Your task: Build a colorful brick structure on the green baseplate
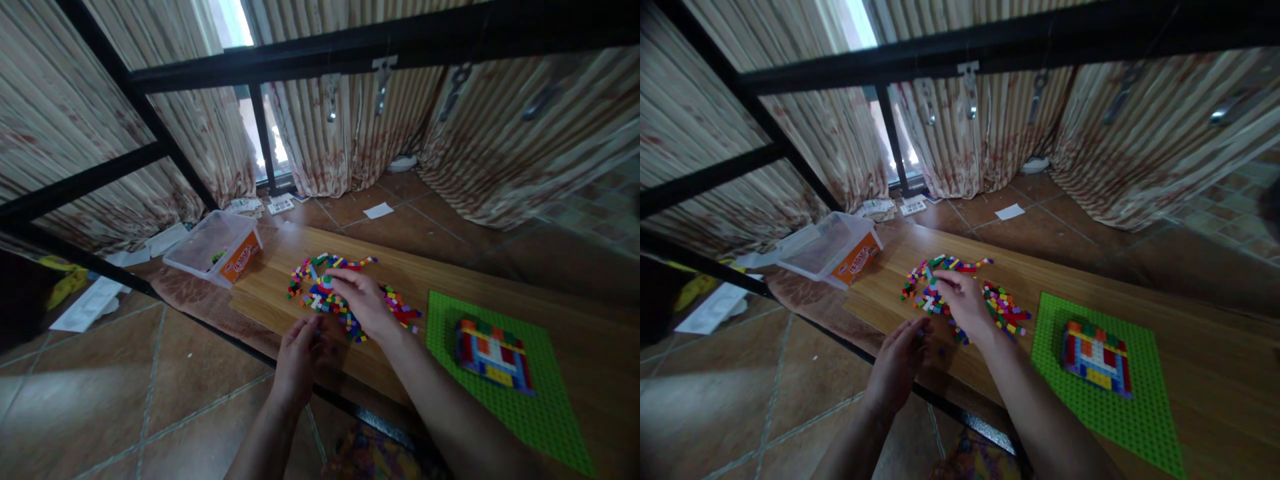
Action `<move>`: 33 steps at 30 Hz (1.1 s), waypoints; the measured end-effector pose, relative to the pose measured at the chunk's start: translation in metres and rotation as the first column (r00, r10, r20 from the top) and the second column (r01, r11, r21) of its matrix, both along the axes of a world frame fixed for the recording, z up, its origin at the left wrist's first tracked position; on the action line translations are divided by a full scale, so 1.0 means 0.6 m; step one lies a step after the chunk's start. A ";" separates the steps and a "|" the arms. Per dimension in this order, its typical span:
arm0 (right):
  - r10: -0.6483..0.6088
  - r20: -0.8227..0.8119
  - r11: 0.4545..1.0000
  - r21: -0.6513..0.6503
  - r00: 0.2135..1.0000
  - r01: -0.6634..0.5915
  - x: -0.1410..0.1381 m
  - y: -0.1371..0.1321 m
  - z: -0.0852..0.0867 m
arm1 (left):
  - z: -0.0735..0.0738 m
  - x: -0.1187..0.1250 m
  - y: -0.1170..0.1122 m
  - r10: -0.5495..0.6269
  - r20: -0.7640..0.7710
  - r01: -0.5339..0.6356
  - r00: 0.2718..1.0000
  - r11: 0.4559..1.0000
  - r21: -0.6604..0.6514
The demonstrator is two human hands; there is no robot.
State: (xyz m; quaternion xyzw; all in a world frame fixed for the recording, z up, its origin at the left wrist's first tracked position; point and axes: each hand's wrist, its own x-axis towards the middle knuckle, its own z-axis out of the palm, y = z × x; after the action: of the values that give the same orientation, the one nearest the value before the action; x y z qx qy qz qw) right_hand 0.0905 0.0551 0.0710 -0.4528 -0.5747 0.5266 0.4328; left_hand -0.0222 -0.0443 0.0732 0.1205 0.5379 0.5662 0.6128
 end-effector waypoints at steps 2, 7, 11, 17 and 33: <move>-0.003 -0.146 0.999 -0.037 0.989 -0.003 0.019 -0.045 0.003 | 0.014 0.017 0.008 -0.036 0.033 0.034 0.999 0.998 0.046; -0.100 -0.239 0.995 -0.027 0.966 0.096 0.052 -0.119 0.009 | 0.039 0.062 0.010 -0.134 0.143 0.122 0.981 0.989 0.086; -0.087 -0.221 0.996 0.016 0.971 0.092 0.081 -0.140 0.003 | 0.044 0.083 -0.002 -0.177 0.176 0.164 0.968 0.983 0.086; -0.266 -0.130 0.964 -0.008 0.955 0.268 0.110 -0.159 -0.001 | 0.025 0.101 -0.013 -0.207 -0.144 0.231 0.968 0.956 0.181; -0.386 0.156 0.920 0.136 0.909 0.367 0.105 -0.188 -0.010 | 0.012 0.157 -0.043 -0.194 -0.479 0.308 0.856 0.936 0.172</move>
State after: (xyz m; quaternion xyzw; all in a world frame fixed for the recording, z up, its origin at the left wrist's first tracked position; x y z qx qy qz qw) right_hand 0.1535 -0.0575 0.0649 -0.5779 -0.5397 0.3595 0.4955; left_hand 0.0722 -0.0699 0.0804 0.3930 0.5722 0.4981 0.5196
